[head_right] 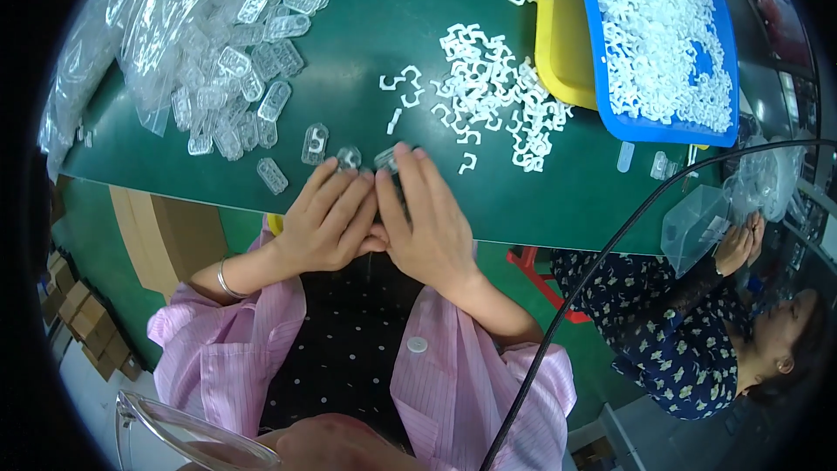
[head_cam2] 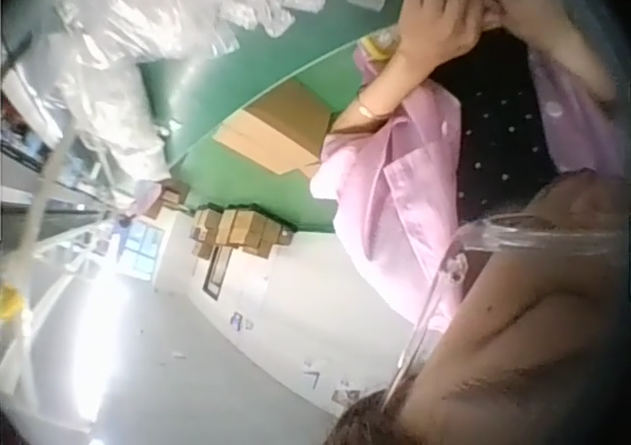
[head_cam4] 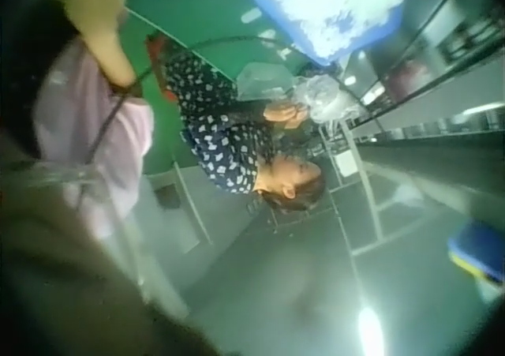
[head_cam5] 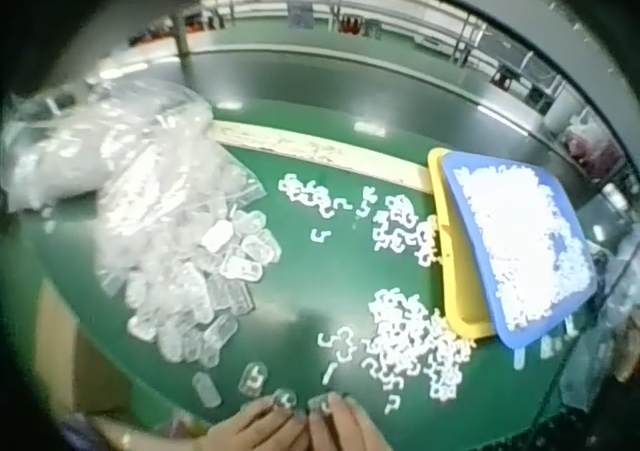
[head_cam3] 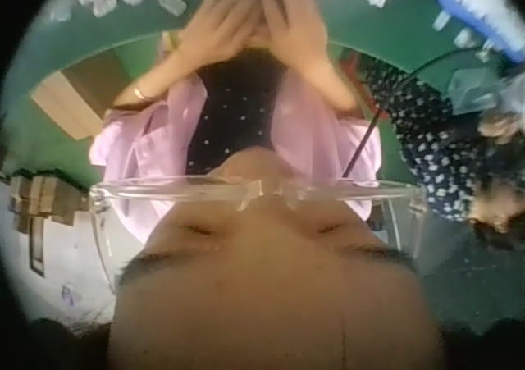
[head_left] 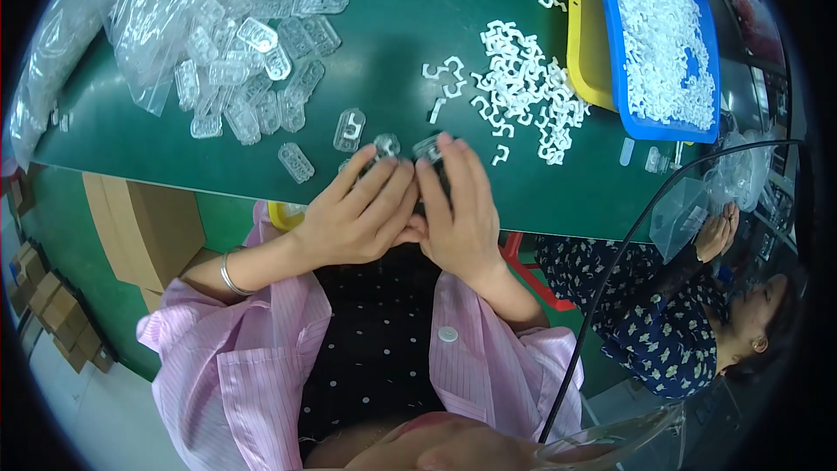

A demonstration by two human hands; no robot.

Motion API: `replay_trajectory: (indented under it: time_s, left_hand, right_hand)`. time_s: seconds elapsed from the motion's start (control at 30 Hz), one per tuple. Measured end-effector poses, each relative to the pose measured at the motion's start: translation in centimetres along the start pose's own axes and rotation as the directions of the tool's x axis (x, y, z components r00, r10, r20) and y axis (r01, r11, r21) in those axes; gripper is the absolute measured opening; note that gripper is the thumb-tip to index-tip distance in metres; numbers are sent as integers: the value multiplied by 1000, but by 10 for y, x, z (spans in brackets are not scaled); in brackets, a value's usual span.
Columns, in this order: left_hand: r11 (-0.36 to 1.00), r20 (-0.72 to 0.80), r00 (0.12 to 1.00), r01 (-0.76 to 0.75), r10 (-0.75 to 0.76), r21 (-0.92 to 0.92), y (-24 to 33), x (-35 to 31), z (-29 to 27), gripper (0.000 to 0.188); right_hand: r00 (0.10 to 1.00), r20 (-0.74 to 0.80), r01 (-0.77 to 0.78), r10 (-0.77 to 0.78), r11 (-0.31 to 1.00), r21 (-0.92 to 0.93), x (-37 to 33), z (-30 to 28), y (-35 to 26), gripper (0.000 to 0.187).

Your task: The person assembles small white plastic hooks into clear plastic housings by hand.

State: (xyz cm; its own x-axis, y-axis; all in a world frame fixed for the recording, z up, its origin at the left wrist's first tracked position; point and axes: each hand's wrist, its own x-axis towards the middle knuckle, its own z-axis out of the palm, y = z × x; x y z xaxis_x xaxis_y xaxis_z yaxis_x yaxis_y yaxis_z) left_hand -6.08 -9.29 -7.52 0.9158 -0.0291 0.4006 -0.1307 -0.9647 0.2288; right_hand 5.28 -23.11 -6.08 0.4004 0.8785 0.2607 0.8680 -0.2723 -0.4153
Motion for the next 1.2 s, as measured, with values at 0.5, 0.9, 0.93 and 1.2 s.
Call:
replay_trajectory:
  time_s: [0.5, 0.9, 0.93, 1.2]
  left_hand:
    - [848, -314, 799, -529, 513, 41, -16, -51, -1, 25]
    - [972, -121, 967, -229, 222, -46, 0, -46, 15, 24]
    - [920, -161, 913, -387, 374, -61, -2, -54, 18, 24]
    - [984, -316, 933, -150, 174, 97, -19, -64, -33, 26]
  right_hand:
    - [901, 8, 431, -433, 898, 92, -66, 42, 2, 16]
    - [989, -80, 118, -121, 992, -45, 47, -25, 18, 41]
    - [985, -45, 160, -166, 981, -110, 51, -24, 22, 40]
    - [952, 90, 306, -293, 918, -251, 71, -19, 26, 26]
